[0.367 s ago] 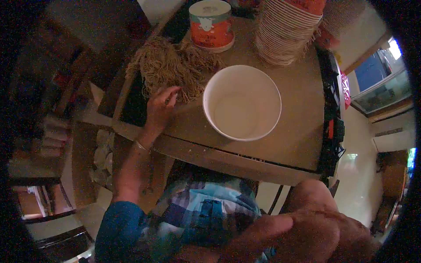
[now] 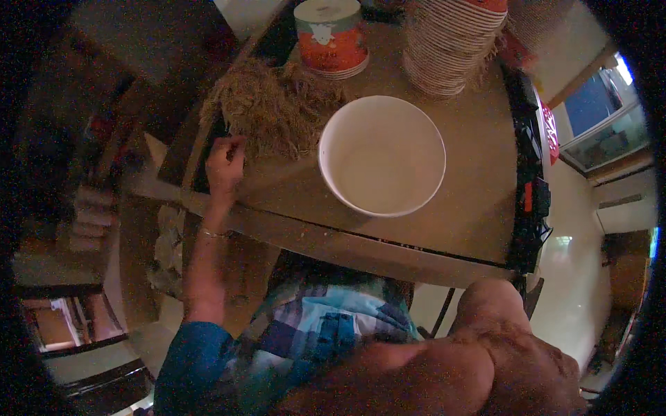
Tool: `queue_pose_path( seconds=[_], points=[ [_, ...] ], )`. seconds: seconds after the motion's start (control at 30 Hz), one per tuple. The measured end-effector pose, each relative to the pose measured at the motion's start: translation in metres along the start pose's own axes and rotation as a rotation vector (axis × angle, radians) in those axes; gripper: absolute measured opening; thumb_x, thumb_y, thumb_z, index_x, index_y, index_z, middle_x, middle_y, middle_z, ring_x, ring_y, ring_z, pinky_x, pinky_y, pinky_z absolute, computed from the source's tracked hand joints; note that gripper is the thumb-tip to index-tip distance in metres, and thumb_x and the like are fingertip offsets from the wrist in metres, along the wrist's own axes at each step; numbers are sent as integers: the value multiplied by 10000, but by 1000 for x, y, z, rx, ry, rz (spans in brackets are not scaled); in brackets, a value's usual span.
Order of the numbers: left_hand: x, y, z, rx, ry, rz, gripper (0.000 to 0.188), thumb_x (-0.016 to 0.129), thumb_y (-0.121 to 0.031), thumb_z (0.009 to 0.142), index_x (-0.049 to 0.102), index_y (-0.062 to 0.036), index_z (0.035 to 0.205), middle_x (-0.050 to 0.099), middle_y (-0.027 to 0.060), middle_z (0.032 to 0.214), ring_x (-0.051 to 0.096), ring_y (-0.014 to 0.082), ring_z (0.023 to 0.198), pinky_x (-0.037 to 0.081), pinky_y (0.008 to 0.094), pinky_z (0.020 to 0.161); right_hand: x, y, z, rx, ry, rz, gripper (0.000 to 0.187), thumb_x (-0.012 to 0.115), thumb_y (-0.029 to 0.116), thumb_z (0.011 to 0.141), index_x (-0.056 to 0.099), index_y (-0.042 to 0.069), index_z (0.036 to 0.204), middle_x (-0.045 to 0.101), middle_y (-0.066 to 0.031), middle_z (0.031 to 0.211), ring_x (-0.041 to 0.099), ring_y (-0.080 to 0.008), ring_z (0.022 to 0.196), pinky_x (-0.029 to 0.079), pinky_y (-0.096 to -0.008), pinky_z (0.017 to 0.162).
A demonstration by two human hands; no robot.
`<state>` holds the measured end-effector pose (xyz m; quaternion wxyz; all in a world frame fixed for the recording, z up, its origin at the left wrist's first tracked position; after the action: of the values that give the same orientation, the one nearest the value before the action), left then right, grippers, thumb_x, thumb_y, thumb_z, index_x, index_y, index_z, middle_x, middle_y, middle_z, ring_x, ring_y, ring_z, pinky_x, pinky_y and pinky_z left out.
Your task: Manually attaching handle strings to printed paper buckets.
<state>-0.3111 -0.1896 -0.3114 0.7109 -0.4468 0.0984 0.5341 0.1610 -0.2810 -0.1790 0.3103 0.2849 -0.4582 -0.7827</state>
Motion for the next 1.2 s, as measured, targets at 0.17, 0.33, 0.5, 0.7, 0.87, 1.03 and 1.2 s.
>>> queue_pose_path(
  seconds=[0.17, 0.33, 0.5, 0.7, 0.87, 1.03, 1.2],
  points=[
    [-2, 24, -12, -122, 41, -7, 237, 657, -147, 849, 657, -74, 1074, 640, 124, 937, 641, 236, 808, 507, 342, 724, 20, -7, 14, 12, 82, 14, 289, 597, 209, 893, 607, 16, 1107, 604, -163, 1066, 577, -337, 954, 476, -415, 825],
    [22, 13, 3, -88, 31, -7, 159, 672, -102, 805, 646, -49, 953, 595, 115, 889, 606, 279, 806, 496, 363, 715, 32, -9, 68, 39, 79, -11, 283, 599, 202, 895, 604, 20, 1112, 600, -164, 1065, 576, -337, 953, 478, -412, 820],
    [21, 18, -2, -71, 23, -5, 161, 695, -113, 793, 640, -48, 930, 592, 116, 888, 607, 287, 808, 495, 372, 722, 28, -16, 56, 58, 114, 17, 279, 601, 195, 896, 601, 24, 1116, 596, -166, 1065, 576, -337, 952, 481, -409, 814],
    [21, 20, 5, -89, 56, 67, 122, 687, -99, 795, 635, -46, 892, 586, 123, 888, 616, 292, 788, 499, 371, 689, 26, -9, 31, 94, 108, 14, 274, 604, 186, 898, 597, 29, 1122, 592, -168, 1064, 575, -337, 950, 484, -405, 807],
    [10, 14, -11, -172, 105, -21, 185, 711, -189, 827, 666, -34, 917, 610, 84, 869, 611, 196, 734, 500, 313, 705, 37, -25, 60, 111, 129, 40, 270, 607, 178, 899, 594, 33, 1127, 588, -169, 1063, 575, -337, 949, 486, -402, 802],
    [-2, -28, -29, -128, 176, -191, 97, 647, -88, 835, 641, -43, 921, 613, 124, 890, 630, 246, 744, 504, 323, 671, 60, -32, 108, 121, 138, 40, 267, 609, 171, 901, 591, 38, 1131, 584, -171, 1062, 574, -337, 948, 489, -399, 796],
    [-7, -42, -66, -145, 234, -230, 129, 641, -80, 837, 641, -40, 960, 649, 143, 893, 664, 258, 770, 518, 338, 673, 72, -44, 144, 138, 184, 48, 265, 611, 164, 902, 588, 42, 1136, 580, -173, 1062, 574, -336, 947, 492, -396, 790]
  ],
)
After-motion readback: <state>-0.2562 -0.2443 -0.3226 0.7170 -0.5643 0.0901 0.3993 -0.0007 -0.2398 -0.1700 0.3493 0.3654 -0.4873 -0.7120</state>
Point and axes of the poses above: each hand's wrist, its own z-axis towards the middle knuckle, its own x-axis out of the palm, y = z × x, the point moved 8 cm from there along z, towards the middle knuckle
